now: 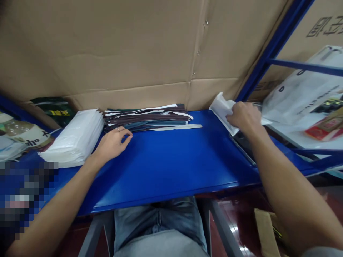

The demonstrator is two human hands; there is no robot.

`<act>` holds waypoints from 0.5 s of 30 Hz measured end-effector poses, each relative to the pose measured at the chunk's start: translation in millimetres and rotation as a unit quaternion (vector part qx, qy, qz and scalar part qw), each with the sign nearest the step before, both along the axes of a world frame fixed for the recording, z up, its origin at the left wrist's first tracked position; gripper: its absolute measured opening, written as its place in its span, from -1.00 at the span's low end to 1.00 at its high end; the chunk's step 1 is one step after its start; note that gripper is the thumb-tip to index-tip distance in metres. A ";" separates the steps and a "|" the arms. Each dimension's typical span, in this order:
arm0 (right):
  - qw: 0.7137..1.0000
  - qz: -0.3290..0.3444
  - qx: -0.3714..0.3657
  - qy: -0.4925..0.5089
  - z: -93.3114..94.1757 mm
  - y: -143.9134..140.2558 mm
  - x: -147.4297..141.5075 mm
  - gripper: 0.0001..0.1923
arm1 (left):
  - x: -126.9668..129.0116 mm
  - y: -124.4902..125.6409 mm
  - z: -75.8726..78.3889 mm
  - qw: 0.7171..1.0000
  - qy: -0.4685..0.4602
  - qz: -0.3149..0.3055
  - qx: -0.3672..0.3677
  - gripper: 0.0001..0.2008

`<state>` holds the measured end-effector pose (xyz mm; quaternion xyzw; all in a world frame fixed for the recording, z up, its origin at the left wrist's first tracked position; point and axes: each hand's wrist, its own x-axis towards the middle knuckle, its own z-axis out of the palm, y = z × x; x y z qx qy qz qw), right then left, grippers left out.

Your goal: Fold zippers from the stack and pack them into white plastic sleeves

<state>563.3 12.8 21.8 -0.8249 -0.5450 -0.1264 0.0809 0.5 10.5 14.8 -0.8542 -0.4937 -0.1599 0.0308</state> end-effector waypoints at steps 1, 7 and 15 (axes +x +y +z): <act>1.000 0.004 0.006 0.001 2.7 -4.3 -7.3 -0.60 | -0.5 0.7 -1.4 1.000 -0.022 -0.007 -0.002 -0.72; 0.946 0.286 0.107 -0.112 8.7 -60.1 -102.6 -0.64 | 9.3 -5.4 -0.4 0.927 -0.320 -0.047 -0.190 -0.52; 0.795 0.606 0.028 0.014 -25.7 -67.9 -189.7 -0.65 | 0.2 3.1 -13.8 0.875 -0.345 -0.056 -0.335 -0.51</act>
